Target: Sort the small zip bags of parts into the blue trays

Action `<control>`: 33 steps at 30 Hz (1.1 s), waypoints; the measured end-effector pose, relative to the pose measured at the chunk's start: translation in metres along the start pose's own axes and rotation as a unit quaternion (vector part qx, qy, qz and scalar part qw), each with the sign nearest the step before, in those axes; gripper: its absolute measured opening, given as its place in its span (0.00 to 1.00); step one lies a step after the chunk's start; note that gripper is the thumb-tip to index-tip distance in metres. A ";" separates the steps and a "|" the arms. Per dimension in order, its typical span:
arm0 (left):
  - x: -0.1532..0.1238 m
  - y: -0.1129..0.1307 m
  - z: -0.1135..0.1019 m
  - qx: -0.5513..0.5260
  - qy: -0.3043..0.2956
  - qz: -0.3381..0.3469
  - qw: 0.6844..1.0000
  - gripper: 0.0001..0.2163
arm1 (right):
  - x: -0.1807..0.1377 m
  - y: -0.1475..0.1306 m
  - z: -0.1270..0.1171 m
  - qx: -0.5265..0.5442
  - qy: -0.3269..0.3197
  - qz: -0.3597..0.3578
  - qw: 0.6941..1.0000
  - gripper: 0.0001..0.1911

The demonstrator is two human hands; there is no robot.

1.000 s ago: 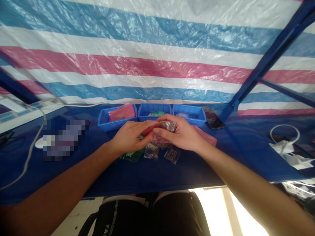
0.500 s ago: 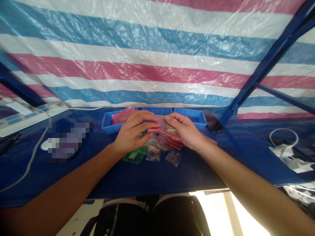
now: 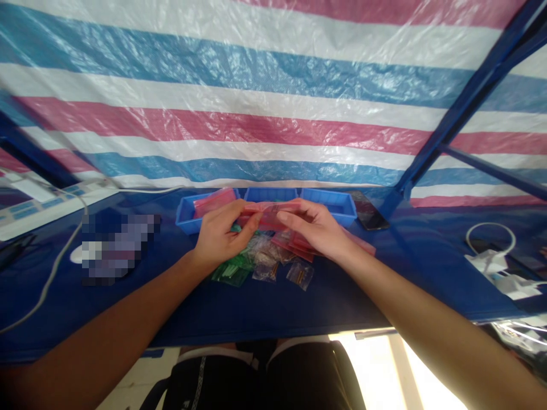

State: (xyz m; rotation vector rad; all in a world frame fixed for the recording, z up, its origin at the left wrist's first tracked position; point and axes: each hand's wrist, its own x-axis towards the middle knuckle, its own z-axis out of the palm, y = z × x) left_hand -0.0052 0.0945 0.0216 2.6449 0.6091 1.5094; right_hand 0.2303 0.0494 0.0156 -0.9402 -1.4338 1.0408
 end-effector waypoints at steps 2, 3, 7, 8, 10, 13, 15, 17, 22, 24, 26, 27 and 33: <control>0.000 -0.001 0.001 0.001 -0.005 -0.002 1.000 0.08 | 0.000 0.000 0.000 -0.021 0.006 0.000 1.000 0.19; 0.001 -0.001 0.001 0.004 -0.008 -0.003 1.000 0.11 | 0.000 0.001 0.000 -0.019 0.011 0.004 1.000 0.19; 0.005 -0.003 0.000 -0.001 -0.009 0.002 1.000 0.24 | 0.001 0.005 0.000 0.020 0.029 0.038 0.999 0.20; 0.006 -0.004 -0.001 -0.004 -0.009 0.011 1.000 0.26 | 0.002 0.005 0.000 0.027 0.034 0.039 0.998 0.20; 0.007 -0.005 0.000 -0.005 -0.017 0.036 0.999 0.26 | 0.002 0.005 0.000 0.046 0.042 0.033 0.998 0.20; 0.007 -0.008 0.002 -0.009 -0.026 0.073 0.997 0.22 | 0.003 0.005 0.001 0.089 0.040 0.038 0.994 0.22; 0.006 -0.008 0.003 -0.011 -0.032 0.084 0.996 0.20 | 0.003 0.005 0.001 0.107 0.034 0.053 0.992 0.25; 0.006 -0.008 0.004 -0.007 -0.044 0.085 0.995 0.21 | 0.003 0.005 0.002 0.113 0.033 0.061 0.991 0.26; 0.008 -0.009 0.002 0.020 -0.061 0.085 0.994 0.21 | 0.003 0.007 0.001 0.139 0.029 0.073 0.987 0.24; 0.008 -0.011 0.001 0.026 -0.061 0.085 0.994 0.18 | 0.002 0.008 0.001 0.138 0.022 0.078 0.987 0.22; 0.007 -0.013 0.000 0.024 -0.059 0.080 0.995 0.15 | 0.002 0.009 0.001 0.126 0.016 0.079 0.989 0.20; 0.007 -0.013 0.000 0.019 -0.060 0.077 0.995 0.15 | 0.002 0.009 0.001 0.119 0.014 0.080 0.989 0.20; 0.004 -0.015 0.003 -0.017 -0.102 0.079 0.991 0.17 | 0.001 0.008 0.001 0.117 0.013 0.087 0.989 0.19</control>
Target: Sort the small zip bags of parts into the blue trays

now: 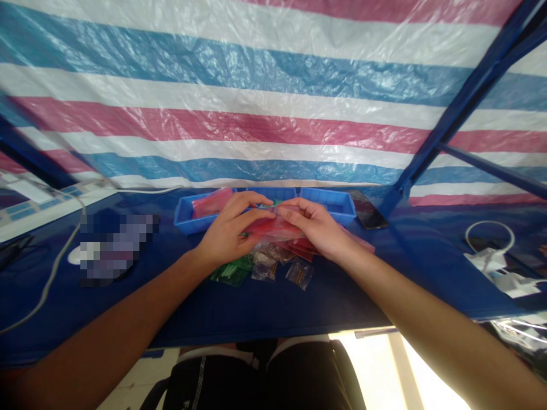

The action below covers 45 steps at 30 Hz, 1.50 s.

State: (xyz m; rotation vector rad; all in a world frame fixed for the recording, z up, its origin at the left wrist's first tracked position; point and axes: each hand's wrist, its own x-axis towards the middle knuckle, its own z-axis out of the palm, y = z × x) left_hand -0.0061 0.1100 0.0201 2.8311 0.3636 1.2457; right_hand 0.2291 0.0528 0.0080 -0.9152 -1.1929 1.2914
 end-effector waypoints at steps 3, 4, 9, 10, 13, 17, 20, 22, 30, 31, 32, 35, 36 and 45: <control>0.000 0.000 0.001 -0.003 -0.004 0.003 1.000 0.18 | -0.001 -0.002 0.000 -0.007 -0.008 0.006 1.000 0.17; -0.001 0.000 0.001 -0.006 -0.006 0.002 1.000 0.17 | -0.001 -0.002 0.001 -0.010 -0.012 0.009 1.000 0.17; -0.002 0.000 0.001 -0.029 -0.031 -0.013 0.999 0.18 | -0.005 -0.004 0.001 -0.015 -0.038 0.051 0.998 0.19; -0.002 0.000 0.001 -0.033 -0.038 -0.017 0.999 0.18 | -0.006 -0.004 0.001 -0.023 -0.044 0.057 0.997 0.19; -0.001 0.001 0.001 -0.033 -0.062 -0.030 0.997 0.16 | -0.008 -0.007 0.000 -0.063 -0.063 0.067 0.994 0.20; -0.001 0.005 -0.001 -0.023 -0.116 -0.039 0.992 0.14 | -0.011 -0.012 0.002 -0.121 -0.101 0.069 0.985 0.22; 0.000 0.009 -0.002 -0.003 -0.149 -0.033 0.988 0.15 | -0.014 -0.016 0.003 -0.180 -0.137 0.040 0.973 0.21; 0.001 0.012 -0.003 0.012 -0.169 -0.032 0.985 0.14 | -0.016 -0.018 0.003 -0.235 -0.150 0.014 0.960 0.20; 0.001 0.017 -0.005 0.031 -0.227 -0.012 0.973 0.14 | -0.023 -0.026 0.001 -0.369 -0.167 -0.039 0.913 0.18; 0.000 0.016 -0.004 0.025 -0.215 -0.008 0.976 0.14 | -0.022 -0.024 0.001 -0.362 -0.164 -0.038 0.917 0.18; 0.000 0.015 -0.004 0.015 -0.198 -0.006 0.980 0.15 | -0.021 -0.023 0.001 -0.347 -0.156 -0.038 0.924 0.18; -0.001 0.010 -0.001 -0.010 -0.120 -0.015 0.993 0.17 | -0.016 -0.016 0.001 -0.248 -0.115 -0.033 0.961 0.18; -0.001 0.008 0.000 -0.009 -0.091 -0.021 0.996 0.18 | -0.014 -0.014 0.001 -0.207 -0.096 -0.026 0.973 0.19; -0.003 0.001 0.004 -0.025 0.013 -0.005 1.000 0.13 | -0.007 -0.010 0.007 -0.005 -0.015 0.073 0.997 0.24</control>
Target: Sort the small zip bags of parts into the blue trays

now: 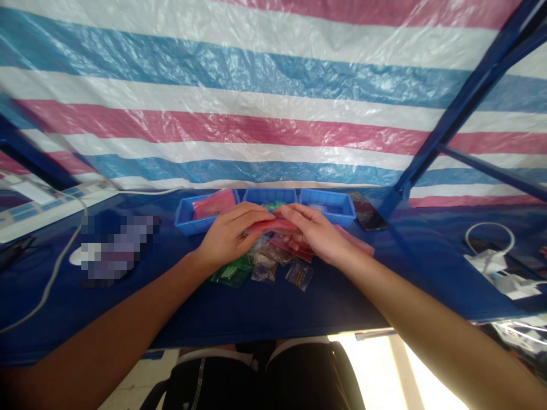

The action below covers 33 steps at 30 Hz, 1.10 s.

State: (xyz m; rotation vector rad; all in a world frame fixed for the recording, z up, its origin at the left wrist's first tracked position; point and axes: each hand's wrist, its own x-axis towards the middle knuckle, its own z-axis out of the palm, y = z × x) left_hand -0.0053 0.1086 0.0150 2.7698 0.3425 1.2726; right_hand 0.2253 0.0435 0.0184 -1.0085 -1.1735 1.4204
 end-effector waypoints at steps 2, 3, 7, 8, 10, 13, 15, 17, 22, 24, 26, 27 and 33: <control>0.000 0.001 -0.001 0.004 0.025 -0.023 0.999 0.10 | 0.002 0.000 0.000 0.004 0.000 -0.032 0.999 0.26; 0.001 0.001 -0.001 0.007 0.035 -0.036 0.999 0.08 | 0.003 0.000 0.000 0.007 -0.003 -0.053 0.999 0.27; 0.001 0.004 0.000 0.014 0.046 -0.073 0.996 0.08 | 0.005 0.002 -0.002 -0.025 -0.004 -0.137 0.990 0.23; 0.001 0.005 0.001 0.015 0.046 -0.076 0.996 0.09 | 0.005 0.002 -0.003 -0.046 0.003 -0.148 0.988 0.21; 0.001 0.007 0.002 0.020 0.041 -0.081 0.996 0.14 | 0.005 0.005 -0.004 -0.080 0.020 -0.151 0.985 0.21; 0.003 0.009 0.000 0.028 0.038 -0.079 0.996 0.24 | 0.007 0.010 -0.005 -0.065 0.032 -0.133 0.989 0.20; 0.005 0.010 -0.003 0.031 0.044 -0.066 0.996 0.31 | 0.008 0.013 -0.006 -0.023 0.031 -0.112 0.993 0.22; 0.007 0.009 -0.006 0.038 0.048 -0.044 0.997 0.34 | 0.010 0.013 -0.007 0.013 0.034 -0.091 0.995 0.29; 0.004 0.003 -0.004 0.024 0.012 0.012 1.000 0.15 | 0.008 0.007 -0.006 0.037 0.052 -0.067 0.996 0.29; 0.002 0.002 -0.002 0.015 0.006 0.011 1.000 0.11 | 0.007 0.004 -0.005 0.042 0.043 -0.052 0.997 0.25; 0.000 0.002 -0.002 0.015 0.008 -0.002 1.000 0.11 | 0.006 0.002 -0.004 0.038 0.031 -0.041 0.998 0.23; 0.000 0.002 -0.002 0.014 0.014 -0.010 1.000 0.11 | 0.006 0.001 -0.004 0.036 0.024 -0.040 0.998 0.23; 0.000 0.004 -0.006 0.007 0.043 -0.039 0.998 0.10 | 0.003 0.003 -0.004 0.010 -0.025 -0.060 0.998 0.25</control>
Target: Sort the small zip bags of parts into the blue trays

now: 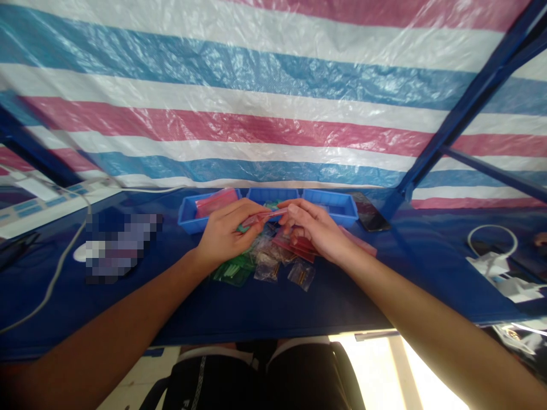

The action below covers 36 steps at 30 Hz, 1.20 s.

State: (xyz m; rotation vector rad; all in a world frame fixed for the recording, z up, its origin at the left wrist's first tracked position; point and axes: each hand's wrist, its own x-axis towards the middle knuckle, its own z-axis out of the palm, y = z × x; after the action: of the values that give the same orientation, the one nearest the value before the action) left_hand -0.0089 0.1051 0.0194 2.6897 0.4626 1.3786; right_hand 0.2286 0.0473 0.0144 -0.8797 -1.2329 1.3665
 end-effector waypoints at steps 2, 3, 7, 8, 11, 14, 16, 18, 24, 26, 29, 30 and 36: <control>-0.001 -0.001 0.001 0.007 -0.004 0.000 1.000 0.09 | 0.000 0.002 -0.001 -0.033 0.005 -0.008 0.999 0.22; -0.002 -0.001 0.001 0.016 -0.008 0.002 1.000 0.09 | 0.000 0.003 -0.002 -0.044 0.009 -0.010 0.999 0.21; -0.005 -0.001 0.004 0.058 -0.012 0.011 0.998 0.09 | 0.002 0.005 -0.002 -0.047 0.016 0.002 0.999 0.20; -0.006 0.000 0.005 0.064 -0.008 0.011 0.998 0.09 | 0.002 0.005 -0.002 -0.045 0.016 0.005 0.999 0.20; -0.007 0.001 0.005 0.075 0.003 0.004 0.997 0.09 | 0.002 0.004 -0.001 -0.044 0.015 0.006 0.999 0.22; -0.006 0.002 0.005 0.083 0.009 0.010 0.996 0.09 | 0.001 0.003 0.001 -0.046 0.012 0.004 0.999 0.22; -0.006 0.002 0.005 0.093 0.009 0.019 0.995 0.09 | 0.000 0.002 0.001 -0.048 0.010 0.004 0.999 0.21; -0.006 0.001 0.005 0.103 0.003 0.022 0.994 0.09 | 0.000 0.002 0.001 -0.049 0.007 0.003 0.999 0.21; -0.007 0.000 0.005 0.101 -0.018 0.026 0.994 0.08 | -0.001 0.001 0.001 -0.053 -0.005 -0.004 0.999 0.19; -0.007 0.000 0.005 0.098 -0.029 0.019 0.995 0.08 | -0.002 0.001 0.001 -0.057 -0.005 -0.002 0.998 0.19; -0.007 0.000 0.004 0.089 -0.048 0.010 0.995 0.08 | -0.002 0.001 0.001 -0.054 -0.006 0.010 0.999 0.20; -0.007 0.000 0.003 0.085 -0.059 0.006 0.995 0.07 | -0.003 0.001 0.001 -0.052 -0.006 0.014 0.999 0.19; -0.006 0.001 0.003 0.110 -0.167 -0.028 0.979 0.13 | -0.006 -0.002 0.002 -0.105 -0.029 0.021 0.994 0.20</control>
State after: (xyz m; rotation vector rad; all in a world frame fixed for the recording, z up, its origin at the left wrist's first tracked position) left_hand -0.0091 0.1023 0.0132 2.9755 0.6833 0.8788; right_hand 0.2285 0.0413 0.0162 -1.0212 -1.4289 1.3201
